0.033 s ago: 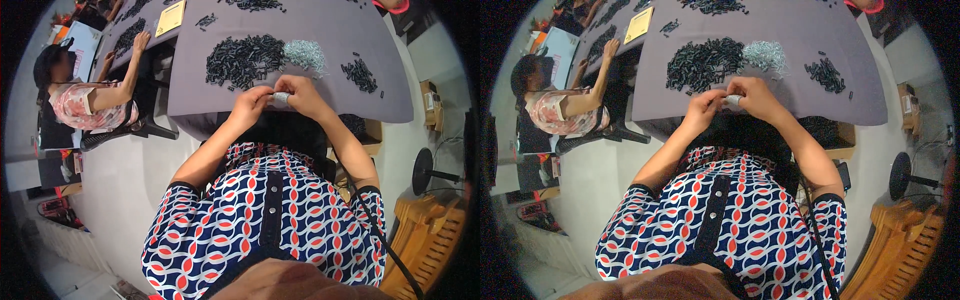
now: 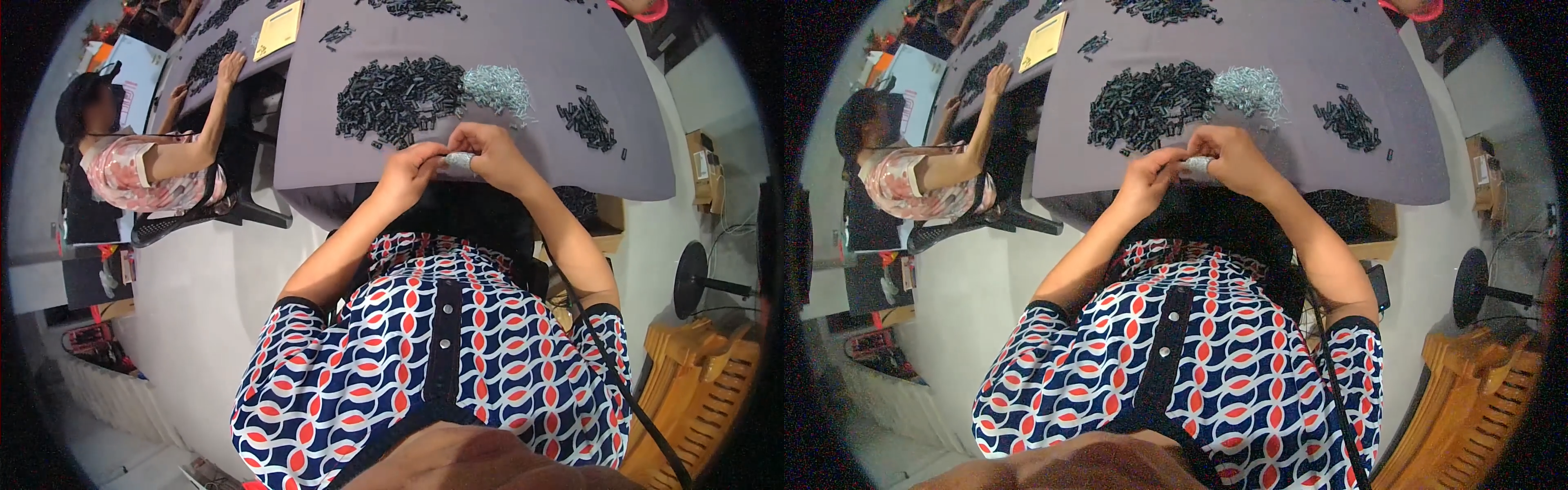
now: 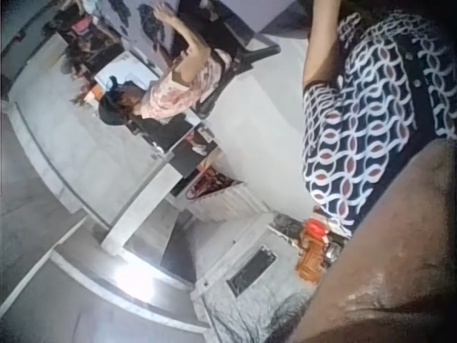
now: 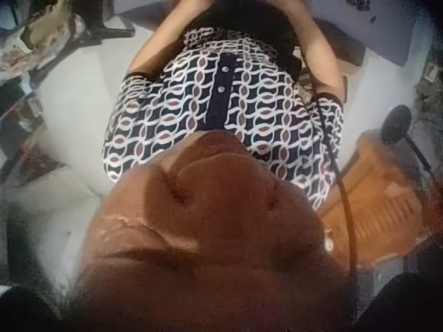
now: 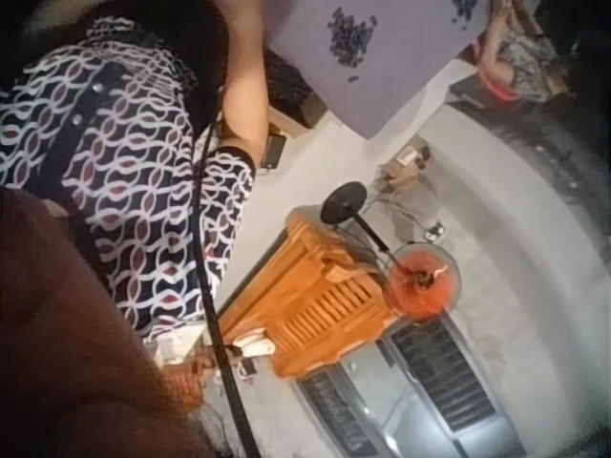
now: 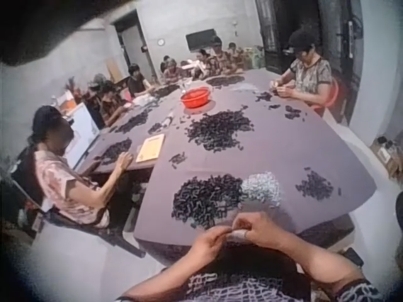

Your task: The recorder is sorting small black and silver mechanical components into piles on a workbench.

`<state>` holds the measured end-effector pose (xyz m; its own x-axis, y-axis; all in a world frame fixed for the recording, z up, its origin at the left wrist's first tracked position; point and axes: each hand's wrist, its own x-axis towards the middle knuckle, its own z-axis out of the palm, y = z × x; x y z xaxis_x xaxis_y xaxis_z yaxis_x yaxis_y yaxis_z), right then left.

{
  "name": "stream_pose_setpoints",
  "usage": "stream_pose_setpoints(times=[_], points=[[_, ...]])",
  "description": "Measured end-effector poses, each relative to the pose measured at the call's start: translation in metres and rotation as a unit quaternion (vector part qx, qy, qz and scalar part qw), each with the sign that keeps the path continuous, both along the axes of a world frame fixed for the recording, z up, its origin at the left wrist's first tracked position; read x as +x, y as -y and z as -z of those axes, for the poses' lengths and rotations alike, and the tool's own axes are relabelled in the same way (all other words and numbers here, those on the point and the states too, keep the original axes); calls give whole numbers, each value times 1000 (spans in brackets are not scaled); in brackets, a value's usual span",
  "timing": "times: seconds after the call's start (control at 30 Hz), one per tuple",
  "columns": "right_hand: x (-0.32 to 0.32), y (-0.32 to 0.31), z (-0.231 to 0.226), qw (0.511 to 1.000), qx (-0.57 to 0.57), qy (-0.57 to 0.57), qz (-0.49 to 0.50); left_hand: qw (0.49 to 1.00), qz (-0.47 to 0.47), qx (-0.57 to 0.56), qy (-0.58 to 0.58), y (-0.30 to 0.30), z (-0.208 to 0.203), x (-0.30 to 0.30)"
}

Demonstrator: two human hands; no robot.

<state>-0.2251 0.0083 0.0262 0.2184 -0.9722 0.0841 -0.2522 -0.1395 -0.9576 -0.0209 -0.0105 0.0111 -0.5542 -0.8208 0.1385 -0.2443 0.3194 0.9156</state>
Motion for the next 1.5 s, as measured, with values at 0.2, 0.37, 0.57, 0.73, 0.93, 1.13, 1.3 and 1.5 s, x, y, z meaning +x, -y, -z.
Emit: stream_pose_setpoints(times=[0.2, 0.37, 0.57, 0.73, 0.93, 1.13, 1.3, 1.5], points=[[-7, -18, 5, 981, 136, 120, -71, 940, 114, 308, -97, -8, 14, 7], [7, -46, -3, 996, 62, 52, -21, 884, 90, 413, -201, -20, 33, 4], [6, -56, -10, 998, -8, -66, -2, 881, 68, 420, -206, -27, 22, 6], [5, -59, -9, 992, -84, -90, -26, 856, 107, 466, -195, -20, 24, 13], [-35, -17, -9, 940, -150, -273, 138, 817, 61, 488, -300, -7, 22, 15], [-39, -15, 5, 896, -189, -384, 119, 813, 42, 478, -330, -2, 21, 13], [-31, -17, -10, 948, -105, -282, 104, 819, 8, 484, -309, 0, 25, 10], [-17, -14, -2, 998, 3, 4, 58, 844, -8, 468, -263, 1, 14, -10]])
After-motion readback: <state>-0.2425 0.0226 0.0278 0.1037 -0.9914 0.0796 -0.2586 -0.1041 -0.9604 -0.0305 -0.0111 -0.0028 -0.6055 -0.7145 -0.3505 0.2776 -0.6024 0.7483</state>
